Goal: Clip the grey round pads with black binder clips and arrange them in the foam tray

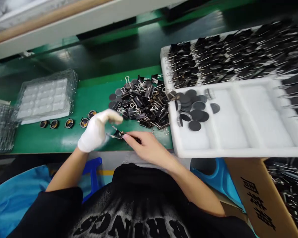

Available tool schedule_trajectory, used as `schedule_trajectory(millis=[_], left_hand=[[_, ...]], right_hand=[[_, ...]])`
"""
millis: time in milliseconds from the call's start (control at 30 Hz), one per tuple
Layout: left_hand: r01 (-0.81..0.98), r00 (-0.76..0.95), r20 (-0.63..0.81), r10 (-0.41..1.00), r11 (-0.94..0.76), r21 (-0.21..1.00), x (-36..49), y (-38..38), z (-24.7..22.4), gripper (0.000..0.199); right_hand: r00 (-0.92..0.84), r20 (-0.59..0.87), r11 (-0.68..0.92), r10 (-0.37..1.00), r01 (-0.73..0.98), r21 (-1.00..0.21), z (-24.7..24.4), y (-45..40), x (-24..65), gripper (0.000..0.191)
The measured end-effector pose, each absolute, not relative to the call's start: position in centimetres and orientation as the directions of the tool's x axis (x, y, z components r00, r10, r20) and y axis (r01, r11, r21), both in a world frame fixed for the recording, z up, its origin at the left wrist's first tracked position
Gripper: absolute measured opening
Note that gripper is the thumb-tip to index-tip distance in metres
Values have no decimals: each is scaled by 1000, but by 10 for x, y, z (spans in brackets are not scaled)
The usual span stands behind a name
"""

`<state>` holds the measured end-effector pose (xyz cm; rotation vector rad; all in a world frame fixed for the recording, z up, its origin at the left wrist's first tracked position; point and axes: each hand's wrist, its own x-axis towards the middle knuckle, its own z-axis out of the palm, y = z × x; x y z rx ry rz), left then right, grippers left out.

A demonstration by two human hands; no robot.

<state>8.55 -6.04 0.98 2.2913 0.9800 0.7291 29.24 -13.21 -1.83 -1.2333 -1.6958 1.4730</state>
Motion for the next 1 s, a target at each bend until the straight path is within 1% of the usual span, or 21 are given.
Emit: schedule_trajectory(millis=[33, 67, 133, 167, 200, 233, 267, 333, 400, 433, 467, 533, 633, 667, 733, 800, 900, 1000], left_hand=[[498, 654, 235, 719, -644, 581, 86, -65, 20, 57], [540, 697, 197, 689, -686, 487, 89, -68, 27, 53], [623, 720, 123, 683, -714, 319, 99, -71, 36, 47], [654, 709, 95, 698, -703, 281, 106, -71, 38, 46], [678, 691, 72, 719, -679, 281, 113, -70, 38, 47], [696, 666, 54, 744, -646, 313, 121, -68, 38, 48], [706, 644, 32, 764, -610, 359, 128, -67, 38, 49], [699, 635, -13, 772, -568, 433, 140, -64, 37, 50], [665, 675, -46, 737, -580, 470, 146, -64, 37, 45], [643, 695, -47, 717, -591, 487, 147, -66, 36, 40], [622, 710, -37, 703, -601, 503, 147, -68, 35, 37], [583, 724, 12, 690, -621, 523, 140, -75, 29, 35], [519, 761, 149, 632, -730, 445, 124, -89, 10, 31], [489, 775, 195, 601, -766, 416, 118, -94, 2, 28], [423, 802, 264, 536, -821, 383, 109, -104, -15, 25], [399, 801, 300, 517, -836, 376, 105, -111, -30, 26], [382, 780, 348, 520, -837, 393, 104, -118, -47, 27], [337, 765, 381, 520, -826, 451, 106, -123, -59, 29]], right_hand=[[-455, -220, -155, 863, 175, -972, -14, -131, 300, 54], [-484, -283, -275, 828, 90, -957, -10, -130, 308, 61], [-493, -366, -450, 789, -60, -891, -4, -129, 320, 70], [-483, -375, -482, 791, -116, -868, -3, -129, 326, 73], [-467, -358, -467, 809, -140, -873, -1, -129, 330, 73], [-442, -320, -412, 838, -128, -902, 0, -131, 335, 69], [-406, -271, -330, 873, -81, -941, 1, -133, 338, 61], [-307, -170, -154, 937, 75, -985, 3, -141, 343, 40], [-208, -101, -56, 973, 212, -976, 6, -152, 347, 24], [-168, -70, -26, 983, 248, -968, 8, -158, 350, 19], [-134, -33, 5, 990, 273, -962, 10, -163, 356, 16], [-67, 57, 76, 996, 326, -942, 16, -170, 376, 17], [35, 217, 172, 976, 490, -854, 30, -166, 438, 18], [63, 264, 183, 963, 566, -804, 36, -161, 465, 18], [105, 362, 176, 926, 729, -661, 49, -145, 521, 16], [163, 353, 65, 922, 831, -553, 64, -130, 571, 19], [215, 279, -55, 936, 872, -487, 83, -124, 622, 31], [261, 190, -140, 947, 862, -488, 91, -146, 654, 39]])
